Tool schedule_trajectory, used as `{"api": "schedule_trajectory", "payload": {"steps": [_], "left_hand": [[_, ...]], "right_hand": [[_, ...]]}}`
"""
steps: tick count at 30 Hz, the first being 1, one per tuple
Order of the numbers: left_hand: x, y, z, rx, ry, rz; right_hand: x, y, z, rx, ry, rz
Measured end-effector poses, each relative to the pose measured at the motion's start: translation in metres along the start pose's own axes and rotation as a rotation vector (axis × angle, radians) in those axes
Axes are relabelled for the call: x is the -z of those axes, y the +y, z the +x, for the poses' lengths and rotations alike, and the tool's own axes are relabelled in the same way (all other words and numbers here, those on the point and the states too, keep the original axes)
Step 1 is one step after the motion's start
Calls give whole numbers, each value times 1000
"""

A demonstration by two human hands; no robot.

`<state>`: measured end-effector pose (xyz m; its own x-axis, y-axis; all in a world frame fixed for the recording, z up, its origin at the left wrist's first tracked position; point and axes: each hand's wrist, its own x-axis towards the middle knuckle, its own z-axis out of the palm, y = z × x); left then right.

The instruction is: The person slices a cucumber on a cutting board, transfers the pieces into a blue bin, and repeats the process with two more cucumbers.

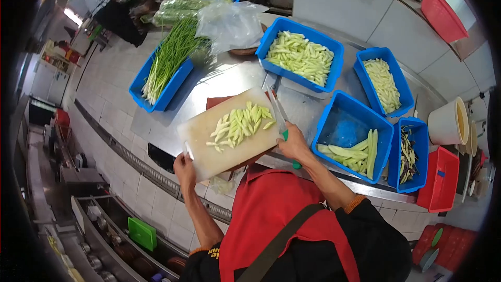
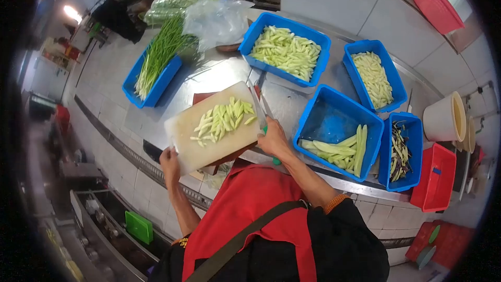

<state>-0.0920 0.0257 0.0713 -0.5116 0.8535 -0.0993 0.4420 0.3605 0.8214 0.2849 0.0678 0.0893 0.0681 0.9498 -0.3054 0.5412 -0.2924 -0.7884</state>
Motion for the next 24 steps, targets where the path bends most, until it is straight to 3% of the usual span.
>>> {"api": "schedule_trajectory", "payload": {"steps": [2,3,6,7,8,11,14,16,19,20,22,24], "left_hand": [[10,9,-6,-16,25,-174],[20,21,-8,5,-69,-310],[26,161,-35,150,-105,-500],[20,174,-29,149,-102,-507],[15,184,-23,62,-218,-620],[-21,224,4,-134,-437,-789],[-79,283,19,-170,-516,-868],[-115,317,23,-187,-530,-761],[-147,351,25,-256,-661,-661],[-150,363,22,-232,-617,-664],[-152,377,14,-197,-590,-643],[-148,391,11,-203,-604,-593]], "right_hand": [[19,-2,-3,44,19,67],[32,-7,-8,94,17,132],[85,-41,-13,209,9,292],[108,-54,-11,105,-17,358],[127,-62,-3,4,-39,425],[158,-31,60,93,31,571],[189,-32,93,71,196,360],[201,-43,95,119,295,200],[205,-77,71,198,136,401],[205,-89,64,194,150,414],[200,-98,55,206,-164,489],[194,-89,71,254,-200,462]]}}
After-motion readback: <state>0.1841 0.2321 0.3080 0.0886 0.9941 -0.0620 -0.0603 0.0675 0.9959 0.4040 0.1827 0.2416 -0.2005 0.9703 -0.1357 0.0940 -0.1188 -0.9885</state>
